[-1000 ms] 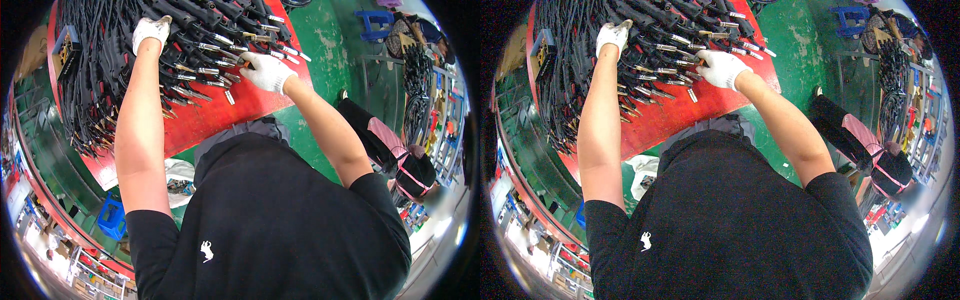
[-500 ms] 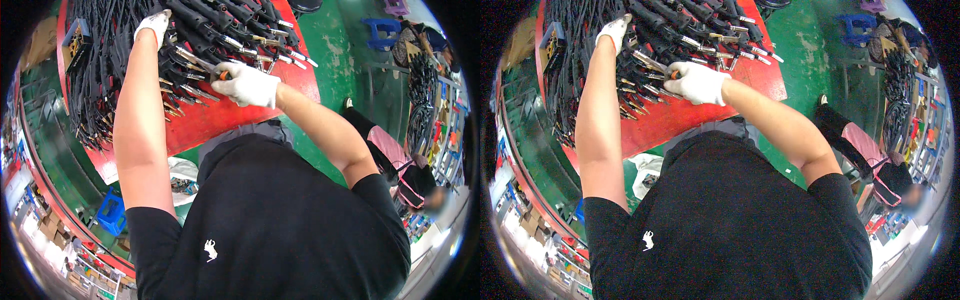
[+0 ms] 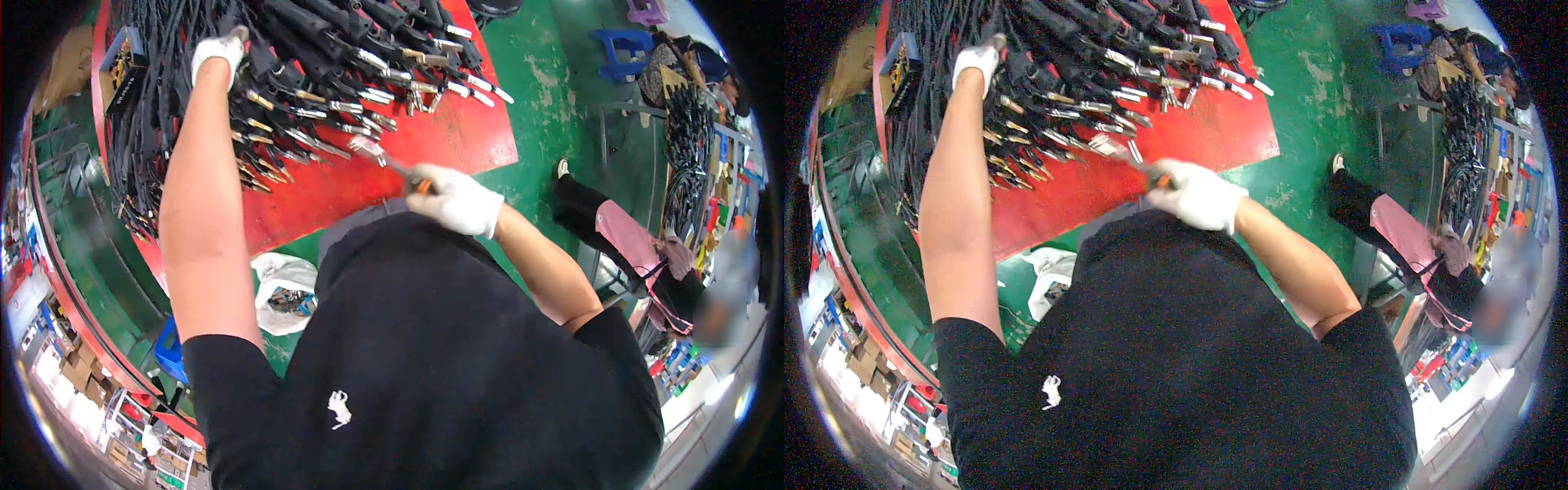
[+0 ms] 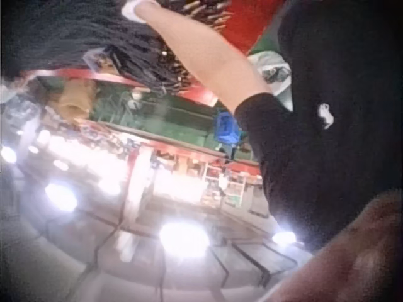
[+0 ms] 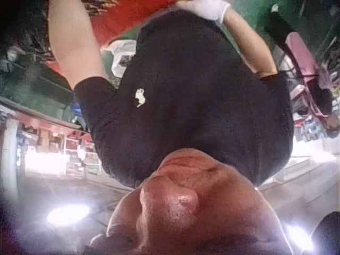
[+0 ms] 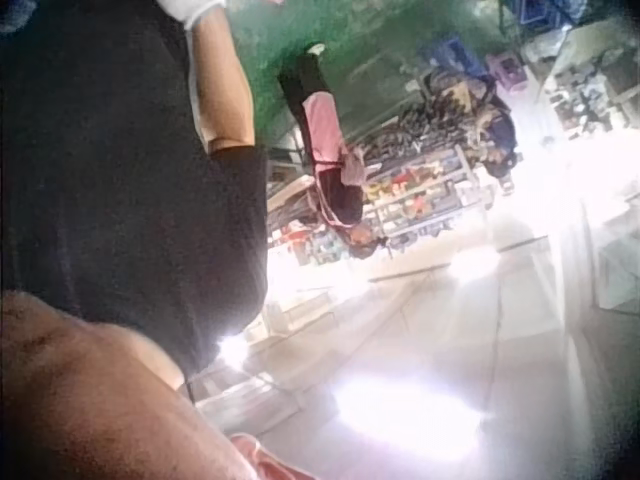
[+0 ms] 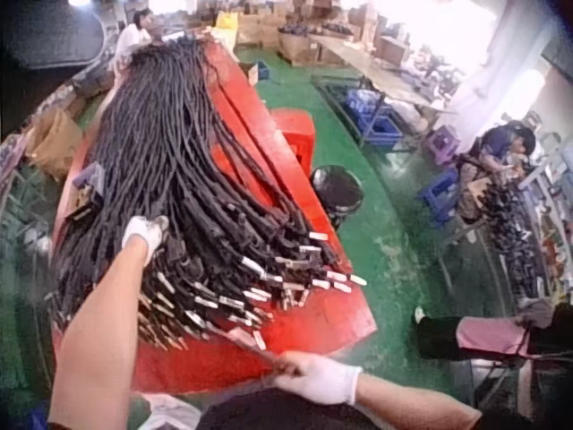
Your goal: Assembling and inspecting industrial welding torches and cables at a workbench.
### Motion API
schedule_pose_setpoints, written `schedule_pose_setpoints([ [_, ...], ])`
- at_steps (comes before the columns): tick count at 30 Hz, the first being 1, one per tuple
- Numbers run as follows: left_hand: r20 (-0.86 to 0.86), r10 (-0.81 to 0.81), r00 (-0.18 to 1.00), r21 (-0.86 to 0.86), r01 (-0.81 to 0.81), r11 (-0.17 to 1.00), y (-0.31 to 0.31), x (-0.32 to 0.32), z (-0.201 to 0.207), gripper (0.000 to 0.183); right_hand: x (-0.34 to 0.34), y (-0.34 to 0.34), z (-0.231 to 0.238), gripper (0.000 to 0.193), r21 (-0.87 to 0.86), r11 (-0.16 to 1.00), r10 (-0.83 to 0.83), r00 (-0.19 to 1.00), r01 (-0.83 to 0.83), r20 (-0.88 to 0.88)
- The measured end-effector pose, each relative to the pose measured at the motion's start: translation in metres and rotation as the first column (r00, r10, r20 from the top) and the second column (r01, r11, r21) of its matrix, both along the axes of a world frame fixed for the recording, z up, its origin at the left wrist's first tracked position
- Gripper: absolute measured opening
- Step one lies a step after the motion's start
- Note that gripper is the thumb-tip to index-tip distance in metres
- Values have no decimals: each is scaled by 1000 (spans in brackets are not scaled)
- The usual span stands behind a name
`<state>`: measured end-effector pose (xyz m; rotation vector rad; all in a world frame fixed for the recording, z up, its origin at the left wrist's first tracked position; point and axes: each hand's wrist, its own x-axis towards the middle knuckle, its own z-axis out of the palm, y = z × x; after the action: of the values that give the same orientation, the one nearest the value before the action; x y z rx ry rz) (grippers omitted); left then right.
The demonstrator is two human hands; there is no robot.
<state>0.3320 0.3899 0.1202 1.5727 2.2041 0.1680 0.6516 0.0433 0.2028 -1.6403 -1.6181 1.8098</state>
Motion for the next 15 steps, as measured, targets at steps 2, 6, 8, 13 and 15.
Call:
schedule_pose_setpoints([
  [2,32,-33,999,-69,35,997,-15,38,27,72,28,-16,-23,38,-165,972,-120,959,166,257],
  [6,17,-74,997,-133,75,988,-29,62,21,63,44,-18,-64,47,-203,979,47,933,28,357],
  [8,-86,-135,987,-151,121,981,-31,74,22,64,37,-19,-72,47,-206,978,52,939,21,339],
  [13,-190,-159,969,-100,142,985,-50,87,38,66,18,-20,-86,46,-301,949,-12,965,93,261],
  [15,-214,-185,959,-123,161,979,-52,84,42,69,16,-20,-85,46,-287,955,7,963,73,268],
])
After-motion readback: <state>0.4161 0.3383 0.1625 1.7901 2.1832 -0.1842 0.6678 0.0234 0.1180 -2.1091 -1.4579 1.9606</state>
